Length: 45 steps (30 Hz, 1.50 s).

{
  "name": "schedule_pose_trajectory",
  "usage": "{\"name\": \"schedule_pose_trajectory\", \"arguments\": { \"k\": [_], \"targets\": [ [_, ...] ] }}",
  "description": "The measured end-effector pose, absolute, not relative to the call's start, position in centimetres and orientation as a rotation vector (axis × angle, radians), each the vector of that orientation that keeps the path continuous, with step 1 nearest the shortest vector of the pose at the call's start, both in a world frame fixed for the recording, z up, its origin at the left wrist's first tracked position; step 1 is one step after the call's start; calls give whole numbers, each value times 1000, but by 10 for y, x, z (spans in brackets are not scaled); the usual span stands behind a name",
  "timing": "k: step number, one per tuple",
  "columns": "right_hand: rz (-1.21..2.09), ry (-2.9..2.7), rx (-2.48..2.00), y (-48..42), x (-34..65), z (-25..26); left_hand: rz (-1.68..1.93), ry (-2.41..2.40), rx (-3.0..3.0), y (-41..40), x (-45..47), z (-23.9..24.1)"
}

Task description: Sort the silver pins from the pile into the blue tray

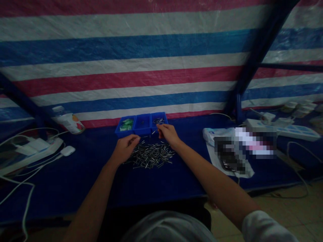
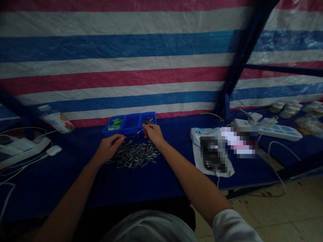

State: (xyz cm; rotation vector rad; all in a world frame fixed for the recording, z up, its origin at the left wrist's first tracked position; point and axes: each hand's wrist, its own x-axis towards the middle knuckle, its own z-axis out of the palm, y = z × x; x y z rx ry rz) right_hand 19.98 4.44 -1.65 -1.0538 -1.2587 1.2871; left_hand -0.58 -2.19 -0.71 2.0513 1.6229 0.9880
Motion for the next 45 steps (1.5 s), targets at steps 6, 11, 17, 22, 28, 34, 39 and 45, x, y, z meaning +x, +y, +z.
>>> {"name": "schedule_pose_trajectory", "arguments": {
  "k": [6, 11, 17, 22, 28, 34, 39, 45],
  "targets": [
    [1278, -1155, -1046, 45, 203, -15, 985, 1639, 2066, -22, -5, -6],
    [1260, -1215, -1113, 47, 203, -15, 970, 1647, 2104, -21, -6, -7],
    [1314, -1113, -1163, 48, 205, -16, 959, 1655, 2133, -20, -7, -9],
    [1459, -992, -1058, 51, 208, -17, 964, 1659, 2127, -19, -8, -10],
    [1476, -1024, -1037, 54, 210, -17, 967, 1650, 2120, -18, -9, -11],
    [1047, -1408, -1219, 51, 211, -9, 957, 1646, 2140, -16, -11, -13],
    [430, -1959, -1360, -7, 244, 15, 884, 1655, 2242, -14, -14, -15],
    [34, -1928, -1795, -74, 330, 8, 826, 1688, 2267, -14, -14, -13]
  ]
}}
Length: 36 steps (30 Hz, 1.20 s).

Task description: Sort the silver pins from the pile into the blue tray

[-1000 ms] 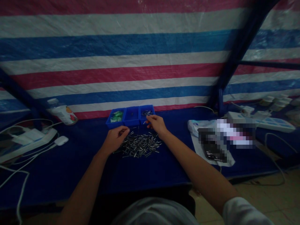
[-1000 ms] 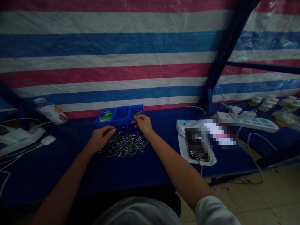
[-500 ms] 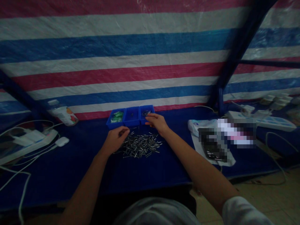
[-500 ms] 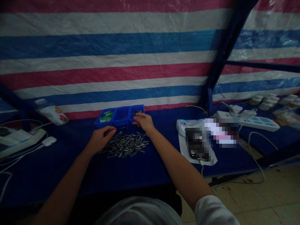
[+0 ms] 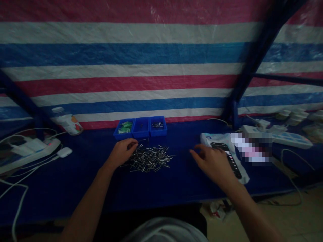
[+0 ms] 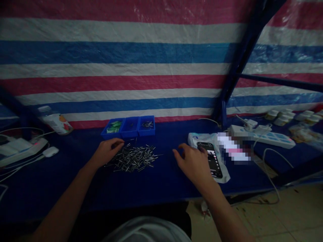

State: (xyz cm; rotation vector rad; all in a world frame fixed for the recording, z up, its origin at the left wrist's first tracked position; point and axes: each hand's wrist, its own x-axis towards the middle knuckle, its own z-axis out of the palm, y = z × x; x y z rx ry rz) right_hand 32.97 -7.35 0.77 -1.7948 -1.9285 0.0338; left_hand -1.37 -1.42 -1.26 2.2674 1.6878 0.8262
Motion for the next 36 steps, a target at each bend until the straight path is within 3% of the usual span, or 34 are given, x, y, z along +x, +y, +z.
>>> {"name": "schedule_pose_trajectory", "arguments": {
  "k": [7, 10, 16, 22, 27, 36],
  "targets": [
    [227, -1904, -1875, -42, 373, 7, 827, 1698, 2258, -14, -13, -14],
    [130, -1955, -1761, -25, 350, 15, 831, 1688, 2238, -14, -14, -15],
    [257, -2459, -1311, 11, 250, 13, 814, 1709, 2243, -15, -13, -14],
    [-15, -2758, -1070, 37, 187, 3, 783, 1735, 2326, -10, -18, -21],
    [-139, -2812, -1015, 45, 182, -4, 596, 1802, 2347, -8, -12, -29],
    [112, -2762, -1123, 54, 180, 5, 376, 1761, 2429, -7, 2, -26]
  ]
}}
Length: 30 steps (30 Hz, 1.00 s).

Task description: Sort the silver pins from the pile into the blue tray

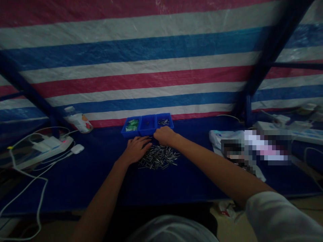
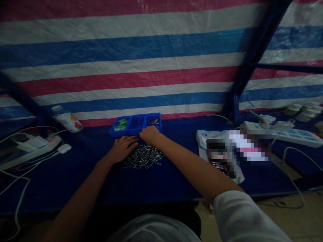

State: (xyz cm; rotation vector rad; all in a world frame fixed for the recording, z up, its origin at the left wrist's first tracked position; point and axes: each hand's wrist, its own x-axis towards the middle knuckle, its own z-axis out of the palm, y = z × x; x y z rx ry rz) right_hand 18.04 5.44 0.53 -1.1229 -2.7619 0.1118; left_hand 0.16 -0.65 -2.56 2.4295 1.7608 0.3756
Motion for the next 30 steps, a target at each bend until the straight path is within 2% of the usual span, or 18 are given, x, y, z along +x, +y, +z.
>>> {"name": "schedule_pose_trajectory", "arguments": {
  "k": [3, 7, 10, 13, 19, 22, 25, 30],
  "targets": [
    [154, -2722, -1117, 56, 180, 5, 398, 1743, 2433, -6, 1, -25],
    [-13, -2774, -1069, 54, 188, 8, 452, 1723, 2435, -7, 1, -25],
    [-11, -2632, -979, 47, 200, 14, 506, 1684, 2433, -6, 1, -26],
    [213, -2387, -903, 40, 211, 13, 547, 1684, 2412, -4, 1, -27],
    [1152, -1628, -929, 41, 230, -3, 548, 1655, 2395, -3, -1, -29],
    [1463, -1280, -901, 43, 240, -1, 564, 1633, 2391, 0, -3, -31],
    [1617, -1121, -919, 44, 246, 4, 575, 1623, 2385, 4, -4, -32],
    [1558, -1025, -1064, 50, 241, 0, 589, 1631, 2375, 8, -4, -34]
  ]
}}
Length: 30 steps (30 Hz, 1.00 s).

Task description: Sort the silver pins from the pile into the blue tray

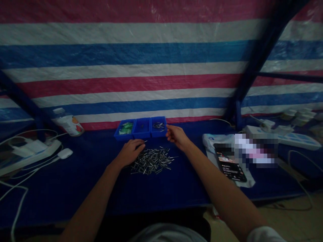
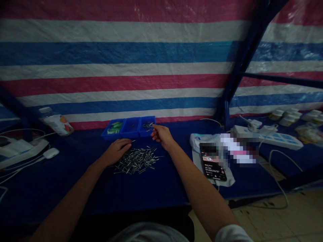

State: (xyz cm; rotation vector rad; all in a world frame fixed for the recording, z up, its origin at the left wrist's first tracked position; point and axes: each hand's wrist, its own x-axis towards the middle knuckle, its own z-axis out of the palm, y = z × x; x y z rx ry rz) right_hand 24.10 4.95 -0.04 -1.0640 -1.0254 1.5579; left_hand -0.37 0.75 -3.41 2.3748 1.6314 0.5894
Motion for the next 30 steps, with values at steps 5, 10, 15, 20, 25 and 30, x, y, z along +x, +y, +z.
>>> {"name": "schedule_pose_trajectory", "arguments": {
  "k": [5, 10, 15, 20, 25, 30],
  "targets": [
    [1471, -1146, -1116, 52, 233, -8, 621, 1604, 2403, 6, -2, -33],
    [1317, -1372, -1178, 49, 227, -14, 498, 1740, 2397, 10, 4, -21],
    [1146, -1624, -1152, 49, 219, -24, 169, 1900, 2498, 15, 22, 1],
    [1078, -1731, -1162, 44, 213, -28, 11, 2017, 2541, 16, 42, 9],
    [882, -1846, -1146, 40, 211, -28, 10, 2034, 2607, 15, 49, 6],
    [583, -1992, -1022, 36, 213, -29, 485, 1869, 2537, 15, 47, 9]
  ]
}}
